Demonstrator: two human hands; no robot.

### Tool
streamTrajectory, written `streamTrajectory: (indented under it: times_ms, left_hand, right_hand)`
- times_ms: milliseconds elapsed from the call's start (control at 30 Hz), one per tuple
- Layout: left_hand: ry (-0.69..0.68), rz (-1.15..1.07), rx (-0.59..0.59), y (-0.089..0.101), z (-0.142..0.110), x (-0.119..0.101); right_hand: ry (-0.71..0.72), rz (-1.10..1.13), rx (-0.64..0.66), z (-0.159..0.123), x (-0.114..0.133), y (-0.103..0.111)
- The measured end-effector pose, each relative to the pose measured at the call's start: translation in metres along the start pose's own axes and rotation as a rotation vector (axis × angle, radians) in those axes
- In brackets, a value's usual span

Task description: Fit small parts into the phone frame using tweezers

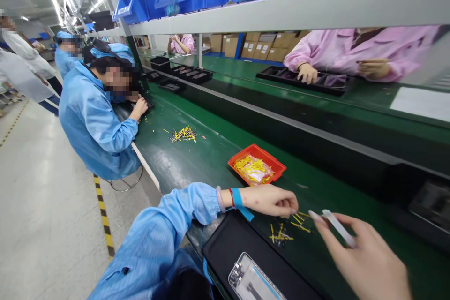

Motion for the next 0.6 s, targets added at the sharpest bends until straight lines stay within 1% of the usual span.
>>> streamTrajectory:
  times_ms: [67,167,267,367,467,600]
  left_hand:
    - [0.012,0.025,-0.052,0.006,-0.001,0.000]
    - [-0.017,0.087,-0.081,0.014,-0.003,-0.003]
    - [-0.036,0.206,-0.117,0.026,-0.007,-0.007]
    - [-0.028,0.331,-0.155,0.038,-0.012,-0.009]
    - [-0.007,0.426,-0.179,0.049,-0.018,-0.009]
    - [0.035,0.497,-0.198,0.061,-0.026,-0.007]
  right_hand:
    - [0.035,-0.054,-0.093,-0.006,0.018,0.005]
    - [0.142,-0.157,-0.115,-0.006,0.040,-0.002]
    - [0.234,-0.210,-0.144,0.003,0.051,-0.011]
    - [0.290,-0.230,-0.177,0.014,0.057,-0.017]
    - [0.319,-0.254,-0.159,0.024,0.065,-0.024]
    - [0.329,-0.281,-0.058,0.037,0.075,-0.038]
Point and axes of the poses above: each hand's wrist, its own z-axis towards the middle knuckle, its own y-axis out of the back of the hand, x = y × z, the point moved 6 cm from there along z, towards the middle knuckle, and after that the axes turned 12 degrees about -y, right-handed, at the moved point
